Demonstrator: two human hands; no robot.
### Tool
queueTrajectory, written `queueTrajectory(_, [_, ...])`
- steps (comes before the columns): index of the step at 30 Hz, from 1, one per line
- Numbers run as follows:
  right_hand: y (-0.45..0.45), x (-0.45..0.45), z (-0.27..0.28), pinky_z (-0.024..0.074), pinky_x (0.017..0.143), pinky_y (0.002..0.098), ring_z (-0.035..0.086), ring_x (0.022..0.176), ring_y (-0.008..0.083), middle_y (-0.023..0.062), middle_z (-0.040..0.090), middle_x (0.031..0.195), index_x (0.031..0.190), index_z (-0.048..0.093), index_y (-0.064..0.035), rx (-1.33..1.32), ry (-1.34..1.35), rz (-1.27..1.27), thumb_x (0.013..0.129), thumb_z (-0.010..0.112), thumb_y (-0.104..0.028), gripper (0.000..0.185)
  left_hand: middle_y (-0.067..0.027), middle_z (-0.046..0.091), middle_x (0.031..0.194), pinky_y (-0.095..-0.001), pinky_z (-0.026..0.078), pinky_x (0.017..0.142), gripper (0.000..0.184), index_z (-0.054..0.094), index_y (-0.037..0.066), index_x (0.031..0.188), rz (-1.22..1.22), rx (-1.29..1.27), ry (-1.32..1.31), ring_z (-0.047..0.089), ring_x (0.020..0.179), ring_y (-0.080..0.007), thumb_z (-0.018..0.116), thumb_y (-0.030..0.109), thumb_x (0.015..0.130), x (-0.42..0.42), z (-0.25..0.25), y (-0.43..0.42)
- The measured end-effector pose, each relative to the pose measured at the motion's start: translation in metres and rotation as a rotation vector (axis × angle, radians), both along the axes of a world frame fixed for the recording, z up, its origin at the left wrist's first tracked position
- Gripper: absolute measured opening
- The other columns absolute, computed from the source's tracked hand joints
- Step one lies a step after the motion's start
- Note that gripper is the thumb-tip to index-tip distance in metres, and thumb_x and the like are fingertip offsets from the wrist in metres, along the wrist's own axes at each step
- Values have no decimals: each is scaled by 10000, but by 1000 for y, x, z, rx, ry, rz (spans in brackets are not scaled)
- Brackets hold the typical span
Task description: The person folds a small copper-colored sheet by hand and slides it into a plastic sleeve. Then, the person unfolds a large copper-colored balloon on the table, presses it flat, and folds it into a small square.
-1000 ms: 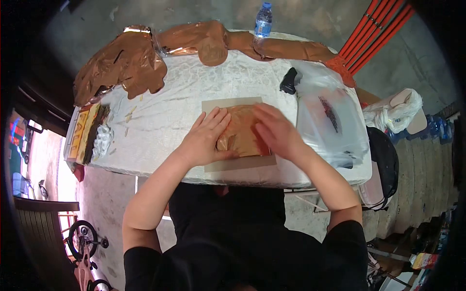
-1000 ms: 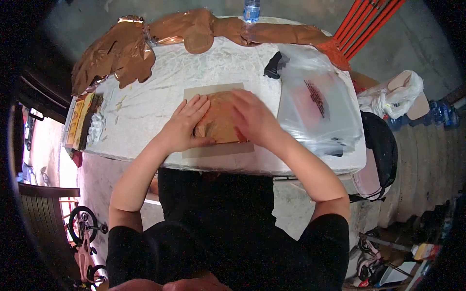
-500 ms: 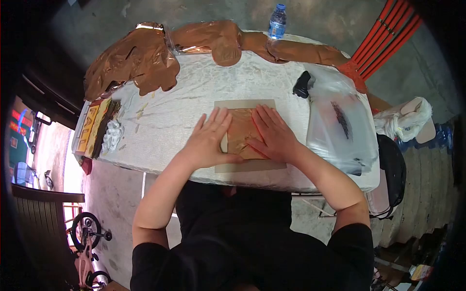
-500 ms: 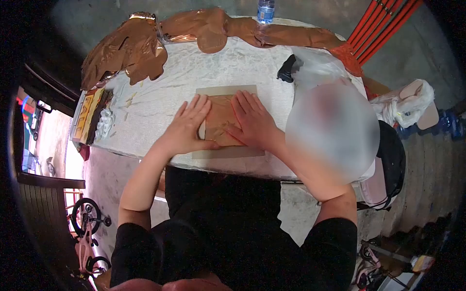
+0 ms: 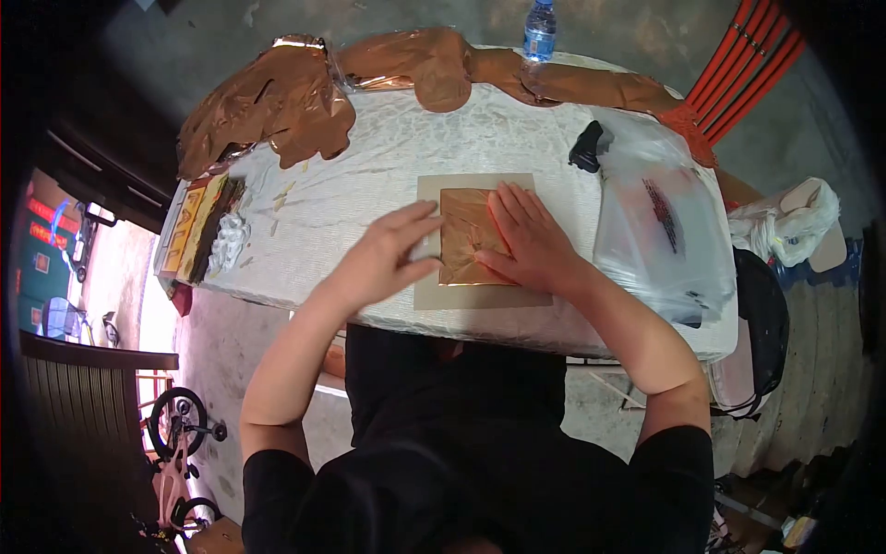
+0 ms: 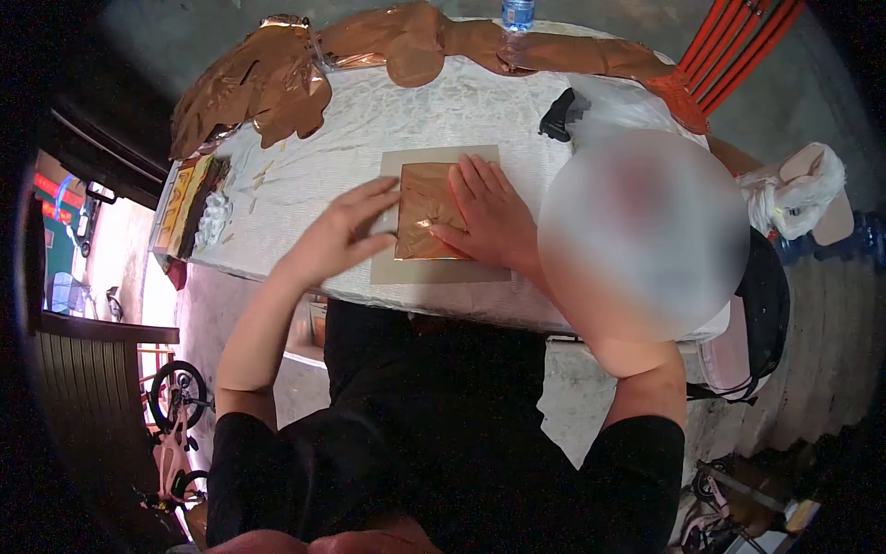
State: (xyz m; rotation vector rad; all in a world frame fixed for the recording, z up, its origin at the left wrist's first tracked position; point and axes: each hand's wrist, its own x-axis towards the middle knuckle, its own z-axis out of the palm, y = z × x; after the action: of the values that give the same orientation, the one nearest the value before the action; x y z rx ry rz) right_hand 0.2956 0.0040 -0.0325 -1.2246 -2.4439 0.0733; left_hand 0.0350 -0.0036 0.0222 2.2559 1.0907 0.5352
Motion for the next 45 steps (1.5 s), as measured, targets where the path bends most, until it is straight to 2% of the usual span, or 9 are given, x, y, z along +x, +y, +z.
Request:
queueTrajectory(4, [0, 0, -2, 210, 1129, 473, 280, 1354, 403, 281, 323, 1423, 1351, 346, 82, 0, 16, -13, 839, 594, -461, 786, -189, 477, 1358, -513, 333, 1052, 491, 572, 57, 1251, -88, 197, 140, 423, 1294, -349, 703, 215, 805, 14, -2, -10])
queueTrajectory(10, [2, 0, -8, 227, 1117, 487, 296, 1346, 409, 293, 353, 1400, 1339, 368, 84, 34, 20, -17, 827, 609, -467, 790, -174, 629, 1130, -385, 458, 923, 289, 660, 4, 1041, -37, -44, 135, 578, 1083, -325, 685, 131, 783, 39, 31, 21])
queueTrajectory(16, [13, -1, -39, 231, 1099, 501, 316, 1319, 393, 222, 397, 1378, 1336, 410, 4, -30, 300, 71, 843, 571, -458, 694, -126, 640, 1064, -378, 487, 863, 250, 642, 27, 1026, -399, 418, -86, 601, 1010, -300, 583, 60, 785, 153, 9, 47])
queueTrajectory(21, [4, 0, -8, 224, 1114, 515, 307, 1339, 422, 291, 323, 1426, 1349, 328, 100, 30, -49, 14, 858, 482, -428, 738, -83, 605, 985, -329, 482, 746, 166, 610, 61, 891, -451, 901, -110, 581, 932, -229, 571, 102, 735, 227, -10, 58])
queueTrajectory(27, [4, -5, -2, 206, 1119, 536, 284, 1355, 433, 313, 292, 1440, 1375, 303, 98, -60, -210, -16, 908, 401, -381, 676, -31, 576, 908, -312, 471, 716, 116, 601, 98, 841, -557, 904, 44, 557, 866, -193, 563, 118, 734, 235, -13, 67])
queueTrajectory(30, [14, -3, -34, 236, 1092, 533, 319, 1298, 458, 332, 334, 1395, 1312, 380, 126, 231, -30, 2, 703, 584, -504, 899, -20, 557, 836, -300, 469, 714, 68, 596, 114, 782, -521, 990, -274, 546, 852, -188, 573, 116, 719, 243, -15, 58])
queueTrajectory(32, [8, 2, -24, 200, 1120, 542, 273, 1359, 437, 313, 275, 1449, 1382, 291, 95, 120, -57, 45, 910, 401, -379, 678, -19, 549, 838, -300, 467, 712, 78, 578, 105, 782, -580, 929, -184, 541, 853, -190, 591, 137, 711, 241, -14, 59])
queueTrajectory(40, [3, -5, 12, 138, 1138, 535, 195, 1383, 448, 319, 213, 1471, 1404, 235, 107, -226, -127, 13, 855, 499, -492, 854, -45, 532, 804, -344, 470, 646, 95, 561, 98, 786, -553, 805, -98, 560, 791, -215, 637, 130, 738, 218, -8, 66])
queueTrajectory(45, [5, -8, -22, 107, 1151, 498, 161, 1393, 444, 312, 176, 1487, 1412, 220, 106, -144, 184, 27, 867, 504, -511, 870, -109, 559, 720, -357, 459, 631, 121, 607, 50, 782, -627, 209, -151, 587, 696, -273, 698, 129, 779, 204, 2, 73])
